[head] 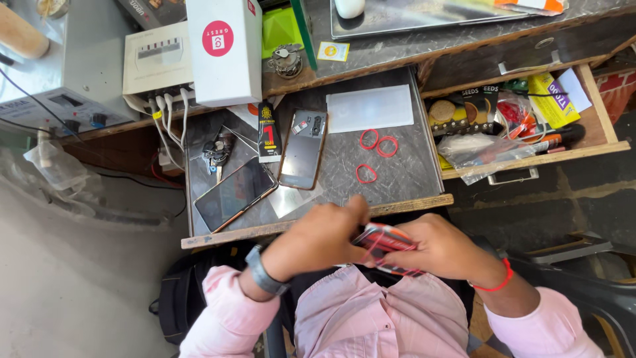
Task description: The person sits at a workbench and handles a packaged screen protector, securing it with red rubber bands. They then pick up a disassembled smartphone, connect a charging cable, and use a cotton swab to clean the internal components of the phone's motherboard.
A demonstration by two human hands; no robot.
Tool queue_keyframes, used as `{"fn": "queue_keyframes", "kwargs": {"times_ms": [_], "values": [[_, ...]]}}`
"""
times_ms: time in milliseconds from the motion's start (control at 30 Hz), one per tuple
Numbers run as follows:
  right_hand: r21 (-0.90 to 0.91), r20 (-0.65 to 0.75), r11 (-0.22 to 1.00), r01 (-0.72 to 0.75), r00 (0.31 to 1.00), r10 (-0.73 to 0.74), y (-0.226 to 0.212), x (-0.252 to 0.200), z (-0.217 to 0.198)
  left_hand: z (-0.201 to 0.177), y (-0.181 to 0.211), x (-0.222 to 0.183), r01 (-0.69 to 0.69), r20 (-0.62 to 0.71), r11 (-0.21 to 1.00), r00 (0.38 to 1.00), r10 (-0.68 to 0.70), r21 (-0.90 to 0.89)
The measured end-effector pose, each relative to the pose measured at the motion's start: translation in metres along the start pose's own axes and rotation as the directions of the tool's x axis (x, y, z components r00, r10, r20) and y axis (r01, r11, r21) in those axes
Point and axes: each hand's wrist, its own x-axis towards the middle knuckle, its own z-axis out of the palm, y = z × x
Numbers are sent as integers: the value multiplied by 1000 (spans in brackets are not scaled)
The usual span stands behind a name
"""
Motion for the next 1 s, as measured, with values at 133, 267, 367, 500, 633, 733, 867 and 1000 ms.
{"fn": "queue_keyframes", "kwargs": {"times_ms": [133, 267, 367, 500, 633, 733, 867, 1000], "values": [[593, -386, 708, 384, 907, -169, 31, -11, -6, -10, -65, -16, 38, 218, 999, 975, -34, -14], [481, -669, 690, 542, 735, -111, 51, -27, -17, 18, -108, -36, -15, -71, 384, 989, -130, -923], [225, -492, 950, 215, 867, -79, 51, -18, -6, 36, -91, -26, -262, -331, 447, 940, -82, -855], [-239, -192, 966, 102, 970, -150, 23, -1, 10, 18, -36, -15, -264, -291, 939, 937, 195, -220], [-453, -136, 862, 227, 938, -318, 10, 8, 18, 17, 6, 3, -79, 88, 975, 994, 61, 209], [-287, -210, 933, 219, 935, -284, 26, 4, 14, 10, -14, 8, -79, 146, 993, 987, 67, 82], [501, -390, 820, 277, 918, -72, 63, -1, 26, 7, -92, -9, 53, 256, 781, 956, 140, -623], [523, -666, 617, 588, 733, -134, 89, 11, 63, 74, -110, -19, -325, -329, -179, 944, -5, -929]]}}
